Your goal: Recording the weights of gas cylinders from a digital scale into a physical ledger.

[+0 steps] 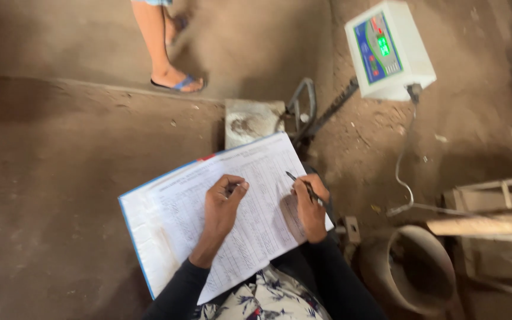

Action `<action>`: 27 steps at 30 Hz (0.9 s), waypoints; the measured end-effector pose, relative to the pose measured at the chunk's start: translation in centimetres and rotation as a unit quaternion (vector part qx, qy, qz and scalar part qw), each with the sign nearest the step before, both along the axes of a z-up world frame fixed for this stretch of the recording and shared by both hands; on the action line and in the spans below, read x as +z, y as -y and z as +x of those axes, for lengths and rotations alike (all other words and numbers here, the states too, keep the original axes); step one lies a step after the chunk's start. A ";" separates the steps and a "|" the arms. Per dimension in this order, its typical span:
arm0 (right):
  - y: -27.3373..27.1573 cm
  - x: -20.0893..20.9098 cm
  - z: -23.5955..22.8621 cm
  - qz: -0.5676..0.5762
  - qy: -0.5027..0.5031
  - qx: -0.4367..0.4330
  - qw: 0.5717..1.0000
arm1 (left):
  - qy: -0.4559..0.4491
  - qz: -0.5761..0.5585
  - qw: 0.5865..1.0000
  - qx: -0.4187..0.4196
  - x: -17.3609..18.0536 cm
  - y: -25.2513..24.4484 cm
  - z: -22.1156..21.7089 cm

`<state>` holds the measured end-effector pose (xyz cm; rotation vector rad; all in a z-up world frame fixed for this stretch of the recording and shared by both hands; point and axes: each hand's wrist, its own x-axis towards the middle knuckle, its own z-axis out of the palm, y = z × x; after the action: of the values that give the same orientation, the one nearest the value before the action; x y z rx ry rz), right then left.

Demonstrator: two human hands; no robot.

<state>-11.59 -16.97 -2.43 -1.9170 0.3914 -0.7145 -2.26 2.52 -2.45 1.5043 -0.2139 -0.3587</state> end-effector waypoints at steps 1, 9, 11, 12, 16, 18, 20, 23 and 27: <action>-0.6 0.7 -0.1 -0.001 0.009 0.008 1.000 | 0.009 -0.001 1.000 0.008 -0.4 0.2 -0.3; -6.6 4.6 -2.4 -0.256 0.065 0.162 0.951 | -0.368 -0.252 0.893 -0.055 5.7 0.7 -6.3; -6.8 5.0 -2.8 -0.270 0.049 0.168 0.947 | -0.380 -0.260 0.886 -0.050 3.9 0.7 -7.0; -7.0 5.2 -3.0 -0.284 0.036 0.178 0.942 | -0.389 -0.269 0.880 -0.041 2.9 0.6 -7.4; -6.7 4.4 -3.2 -0.271 0.037 0.180 0.945 | -0.385 -0.263 0.885 -0.022 1.5 0.5 -7.6; -6.0 2.6 -3.2 -0.263 0.076 0.174 0.946 | -0.387 -0.224 0.894 -0.030 2.4 0.5 -7.4; -4.8 1.7 -2.8 -0.212 0.086 0.154 0.961 | -0.358 -0.196 0.911 -0.053 4.5 0.5 -5.9; -2.5 2.8 -1.6 -0.115 0.095 0.101 0.984 | -0.277 -0.162 0.944 -0.078 3.9 1.3 -3.3; 1.3 -1.3 2.2 0.073 0.097 0.062 0.991 | -0.126 -0.108 0.985 -0.040 -0.1 3.1 1.4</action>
<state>-9.39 -18.24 -3.71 -1.7016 0.1949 -0.7615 -0.87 -0.62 -2.57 1.2256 -0.1089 -0.5675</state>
